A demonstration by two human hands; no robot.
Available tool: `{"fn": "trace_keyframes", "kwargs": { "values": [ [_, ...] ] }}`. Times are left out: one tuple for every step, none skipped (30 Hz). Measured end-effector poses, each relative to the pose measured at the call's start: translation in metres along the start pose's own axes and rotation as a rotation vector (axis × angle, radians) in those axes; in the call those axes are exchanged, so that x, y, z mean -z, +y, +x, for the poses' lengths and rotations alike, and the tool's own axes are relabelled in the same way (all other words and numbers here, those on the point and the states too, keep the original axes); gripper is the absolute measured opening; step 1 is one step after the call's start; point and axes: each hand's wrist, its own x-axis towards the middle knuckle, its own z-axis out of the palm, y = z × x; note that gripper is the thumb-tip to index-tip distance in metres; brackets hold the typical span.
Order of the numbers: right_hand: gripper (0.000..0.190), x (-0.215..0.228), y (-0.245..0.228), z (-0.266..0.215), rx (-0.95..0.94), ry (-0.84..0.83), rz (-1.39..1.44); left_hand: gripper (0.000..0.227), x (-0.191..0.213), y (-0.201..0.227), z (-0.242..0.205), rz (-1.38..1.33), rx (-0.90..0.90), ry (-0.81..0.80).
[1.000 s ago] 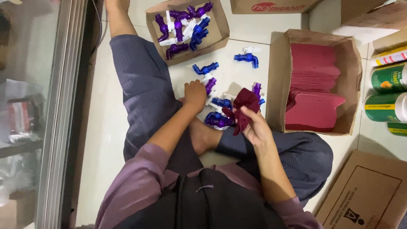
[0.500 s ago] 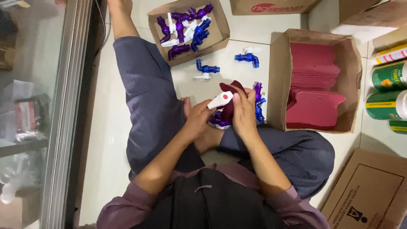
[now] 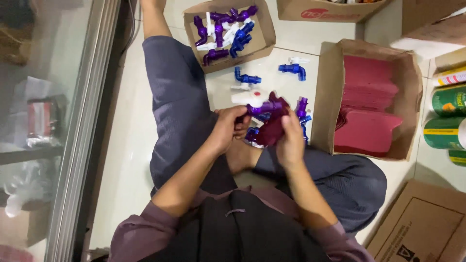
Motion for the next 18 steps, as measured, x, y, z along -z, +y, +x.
{"fn": "trace_keyframes", "kwargs": {
  "values": [
    [0.040, -0.004, -0.013, -0.001, 0.005, 0.006, 0.002, 0.089, -0.032, 0.015, -0.013, 0.004, 0.006, -0.005],
    [0.041, -0.008, -0.026, -0.001, -0.062, -0.057, 0.027, 0.065, -0.064, 0.030, -0.026, 0.091, 0.029, 0.103],
    [0.046, -0.010, -0.040, -0.002, -0.130, -0.121, 0.050, 0.046, -0.096, 0.042, -0.039, 0.176, 0.051, 0.210],
    [0.046, -0.007, -0.043, -0.001, -0.127, -0.114, 0.049, 0.046, -0.097, 0.047, -0.040, 0.177, 0.056, 0.204],
    [0.048, -0.004, -0.047, 0.000, -0.192, -0.169, 0.029, 0.044, -0.097, 0.050, -0.042, 0.226, 0.055, 0.208],
    [0.050, -0.001, -0.049, 0.001, -0.257, -0.223, 0.009, 0.043, -0.097, 0.054, -0.045, 0.276, 0.054, 0.212],
    [0.050, -0.002, -0.053, -0.002, -0.263, -0.230, 0.008, 0.043, -0.102, 0.057, -0.046, 0.271, 0.049, 0.218],
    [0.053, -0.004, -0.058, -0.004, -0.254, -0.249, -0.033, 0.042, -0.106, 0.060, -0.048, 0.307, 0.047, 0.211],
    [0.055, -0.007, -0.061, -0.004, -0.242, -0.271, -0.070, 0.041, -0.110, 0.065, -0.049, 0.348, 0.044, 0.204],
    [0.055, -0.010, -0.062, -0.005, -0.245, -0.281, -0.069, 0.041, -0.113, 0.067, -0.048, 0.348, 0.036, 0.212],
    [0.044, -0.012, -0.062, -0.006, -0.136, -0.218, -0.175, 0.051, -0.116, 0.068, -0.044, 0.349, -0.100, 0.269],
    [0.034, -0.014, -0.063, -0.007, -0.027, -0.154, -0.281, 0.061, -0.120, 0.070, -0.040, 0.349, -0.235, 0.326],
    [0.034, -0.016, -0.062, -0.008, -0.024, -0.146, -0.281, 0.061, -0.114, 0.062, -0.037, 0.351, -0.230, 0.319],
    [0.029, -0.019, -0.061, -0.008, 0.167, -0.120, -0.531, 0.050, -0.108, 0.054, -0.034, 0.540, -0.271, 0.481],
    [0.025, -0.021, -0.060, -0.009, 0.354, -0.096, -0.782, 0.044, -0.102, 0.044, -0.031, 0.727, -0.313, 0.644],
    [0.025, -0.016, -0.051, -0.015, 0.352, -0.092, -0.785, 0.044, -0.134, 0.040, -0.041, 0.725, -0.309, 0.641],
    [0.034, -0.013, -0.040, -0.018, 0.458, -0.129, -0.901, 0.038, -0.164, 0.040, -0.050, 0.640, -0.350, 0.575],
    [0.049, -0.010, -0.030, -0.022, 0.565, -0.165, -1.017, 0.033, -0.194, 0.040, -0.059, 0.555, -0.389, 0.509]
  ]
}}
